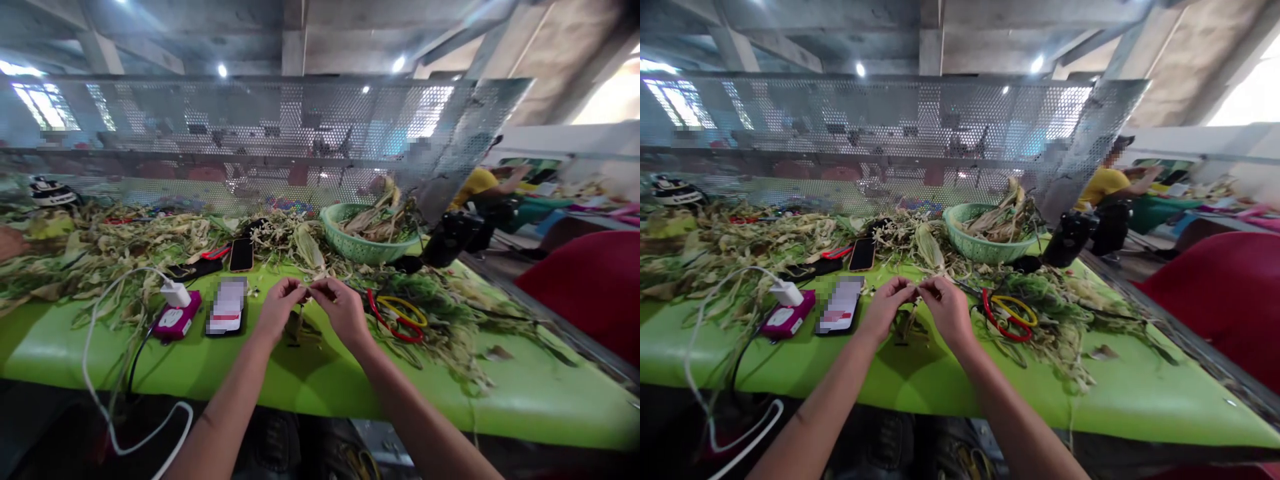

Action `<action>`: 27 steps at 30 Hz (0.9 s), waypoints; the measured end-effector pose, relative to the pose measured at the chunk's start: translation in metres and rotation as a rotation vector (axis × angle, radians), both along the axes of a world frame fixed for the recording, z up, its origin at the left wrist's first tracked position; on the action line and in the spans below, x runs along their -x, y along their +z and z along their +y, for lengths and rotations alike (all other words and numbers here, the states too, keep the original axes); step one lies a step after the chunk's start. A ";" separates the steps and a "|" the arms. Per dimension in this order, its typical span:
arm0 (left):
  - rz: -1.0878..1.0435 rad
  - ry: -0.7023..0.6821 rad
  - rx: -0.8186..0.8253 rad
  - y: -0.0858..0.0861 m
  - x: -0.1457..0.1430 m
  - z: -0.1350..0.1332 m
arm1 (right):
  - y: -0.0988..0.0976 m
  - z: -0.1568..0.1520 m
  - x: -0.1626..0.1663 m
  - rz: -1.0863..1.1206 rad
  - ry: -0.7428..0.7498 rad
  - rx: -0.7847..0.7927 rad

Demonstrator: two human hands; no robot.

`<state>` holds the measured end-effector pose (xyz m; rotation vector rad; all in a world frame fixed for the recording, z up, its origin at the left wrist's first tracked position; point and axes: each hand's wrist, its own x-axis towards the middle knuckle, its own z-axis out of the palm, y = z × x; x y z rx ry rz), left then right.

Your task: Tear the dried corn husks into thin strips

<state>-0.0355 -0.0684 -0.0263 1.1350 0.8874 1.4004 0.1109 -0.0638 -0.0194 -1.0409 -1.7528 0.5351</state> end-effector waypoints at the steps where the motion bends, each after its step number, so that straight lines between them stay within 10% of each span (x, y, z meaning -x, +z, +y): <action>1: 0.041 -0.009 -0.010 0.000 0.000 -0.001 | 0.000 0.000 -0.002 -0.008 -0.009 -0.007; 10: 0.395 0.053 -0.144 0.003 0.003 -0.003 | 0.006 -0.003 -0.009 -0.085 -0.086 -0.083; 18: 1.277 0.331 -0.088 -0.002 0.004 -0.001 | 0.001 0.008 -0.020 0.085 -0.175 -0.033; 27: 1.316 0.292 0.001 -0.005 -0.002 0.001 | -0.005 0.013 -0.019 0.192 -0.150 0.050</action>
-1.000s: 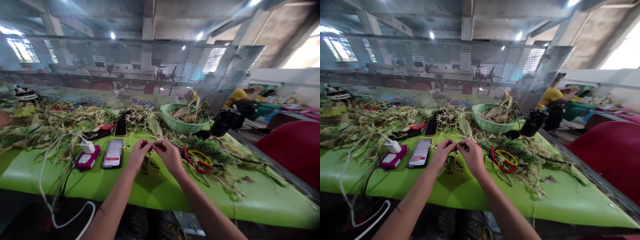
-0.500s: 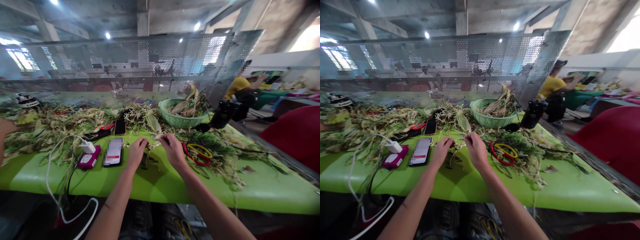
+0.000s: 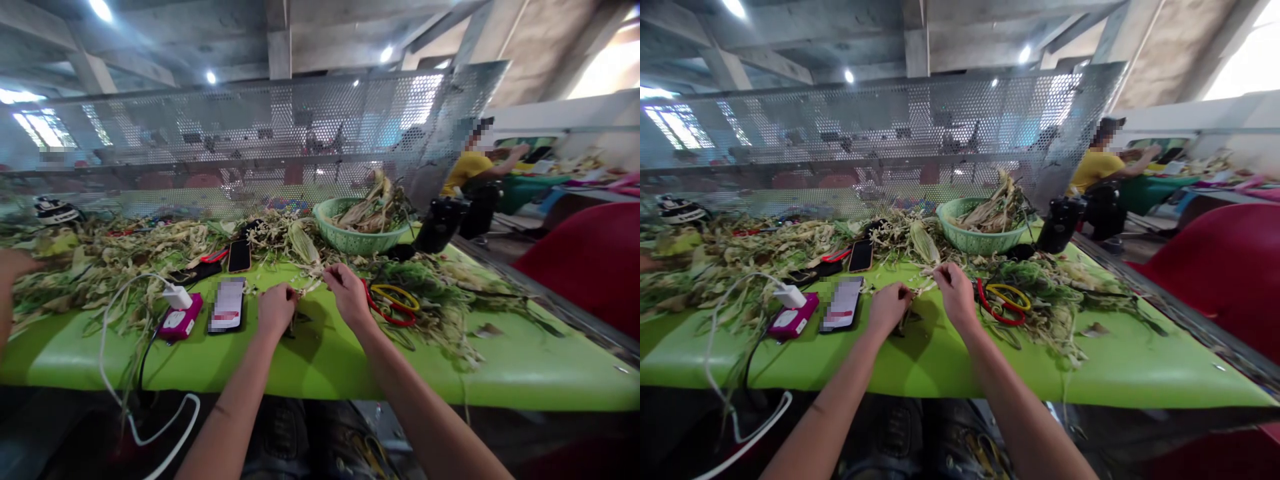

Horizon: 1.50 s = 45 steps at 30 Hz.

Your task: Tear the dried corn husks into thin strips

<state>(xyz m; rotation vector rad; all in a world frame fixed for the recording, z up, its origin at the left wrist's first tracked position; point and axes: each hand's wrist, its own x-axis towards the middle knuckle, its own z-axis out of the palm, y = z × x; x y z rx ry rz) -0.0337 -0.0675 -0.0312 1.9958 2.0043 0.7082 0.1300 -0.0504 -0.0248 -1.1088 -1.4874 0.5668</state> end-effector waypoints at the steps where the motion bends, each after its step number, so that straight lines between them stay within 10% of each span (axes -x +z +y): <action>1: -0.008 0.010 0.000 0.000 0.000 0.000 | -0.001 0.001 0.000 0.016 0.009 0.014; 22: -0.313 -0.040 -0.412 0.001 -0.006 -0.010 | 0.010 -0.010 0.008 0.424 0.310 0.200; 31: -1.068 -0.344 -0.024 0.006 -0.004 -0.004 | 0.012 -0.009 0.003 0.359 0.360 0.067; 45: -1.037 -0.489 0.263 0.031 0.013 0.005 | 0.025 -0.025 0.004 0.013 0.372 -0.090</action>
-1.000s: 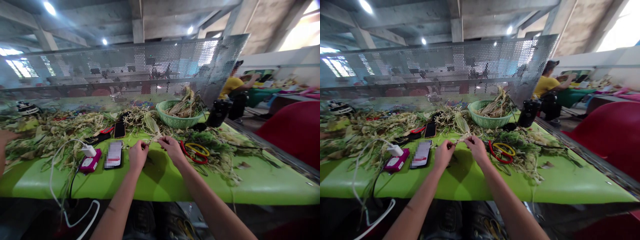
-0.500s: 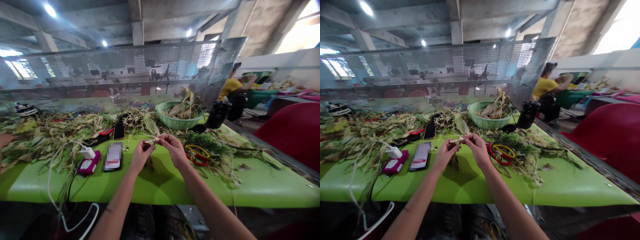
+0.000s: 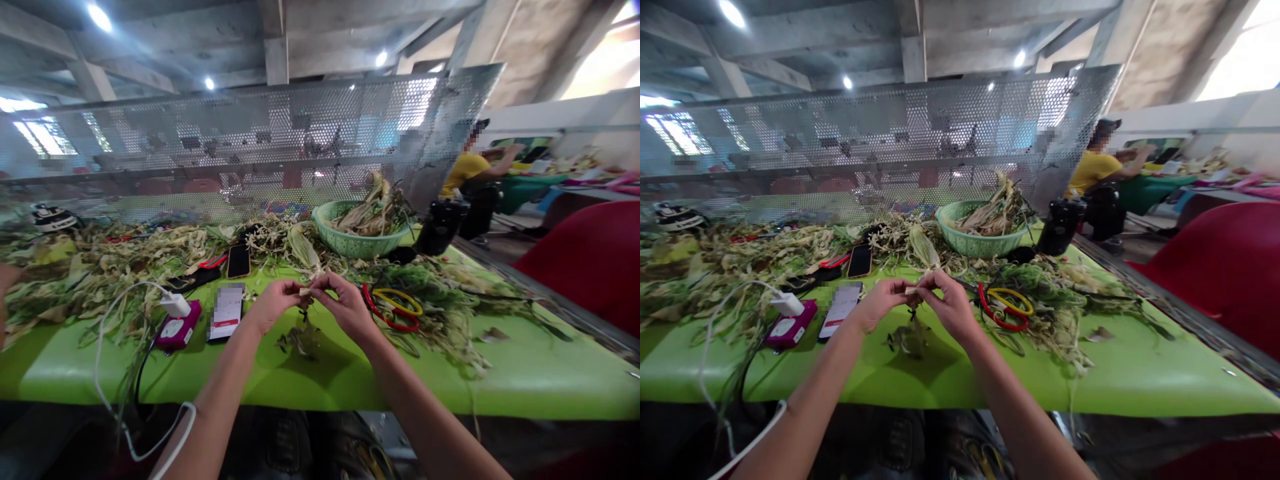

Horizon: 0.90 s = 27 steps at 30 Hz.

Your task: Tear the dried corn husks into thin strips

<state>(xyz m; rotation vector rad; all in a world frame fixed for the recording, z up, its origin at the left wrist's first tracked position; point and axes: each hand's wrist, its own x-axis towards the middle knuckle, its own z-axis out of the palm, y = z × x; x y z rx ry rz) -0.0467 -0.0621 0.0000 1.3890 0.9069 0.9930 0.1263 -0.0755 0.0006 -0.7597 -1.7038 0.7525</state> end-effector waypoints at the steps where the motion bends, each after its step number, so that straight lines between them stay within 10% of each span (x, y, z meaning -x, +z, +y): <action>1: -0.035 0.000 0.021 -0.001 -0.001 -0.001 | 0.000 -0.001 0.000 0.013 0.004 0.012; 10: -0.245 0.193 0.063 -0.023 -0.013 -0.007 | -0.005 0.009 -0.001 0.356 -0.147 0.240; 27: -0.067 0.205 -0.114 -0.029 -0.017 -0.014 | -0.021 0.011 0.011 0.147 -0.203 0.221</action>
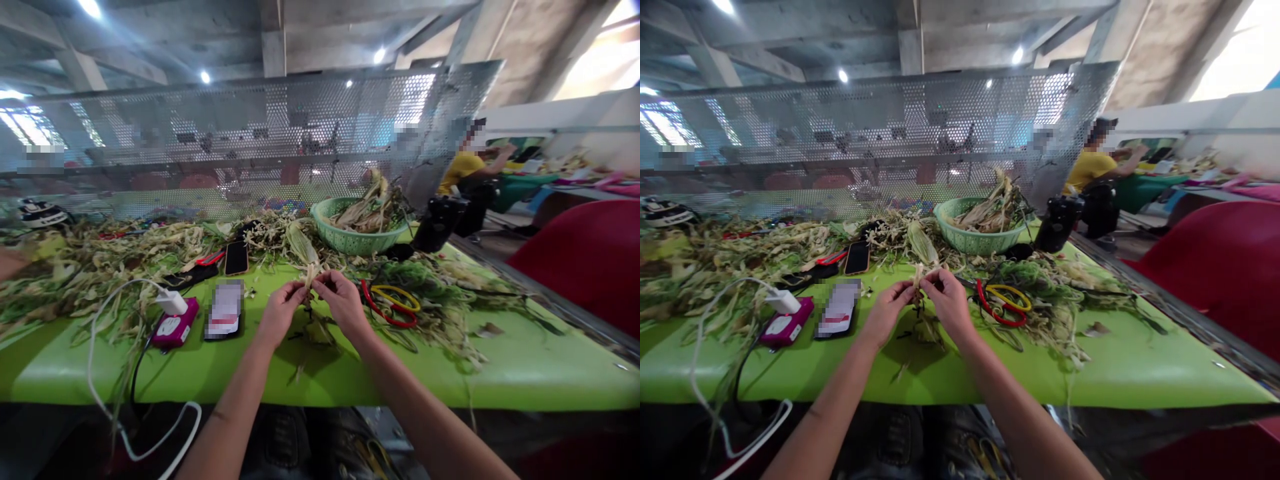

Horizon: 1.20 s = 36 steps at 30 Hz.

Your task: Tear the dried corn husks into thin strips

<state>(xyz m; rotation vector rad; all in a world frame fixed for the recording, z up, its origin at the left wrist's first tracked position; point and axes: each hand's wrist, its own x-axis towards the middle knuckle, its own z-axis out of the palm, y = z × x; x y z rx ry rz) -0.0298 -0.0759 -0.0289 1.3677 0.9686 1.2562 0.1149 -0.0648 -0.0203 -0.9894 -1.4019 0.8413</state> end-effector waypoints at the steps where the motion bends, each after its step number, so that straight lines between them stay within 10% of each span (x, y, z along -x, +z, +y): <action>1: -0.006 0.006 0.003 0.000 0.000 0.000 | 0.000 0.000 0.000 -0.024 -0.001 -0.003; 21: -0.006 0.060 -0.049 -0.004 0.001 -0.001 | 0.011 0.002 -0.011 -0.498 0.061 -0.280; 36: 0.044 0.077 -0.050 -0.002 0.002 -0.001 | 0.003 -0.001 -0.004 -0.297 -0.042 -0.226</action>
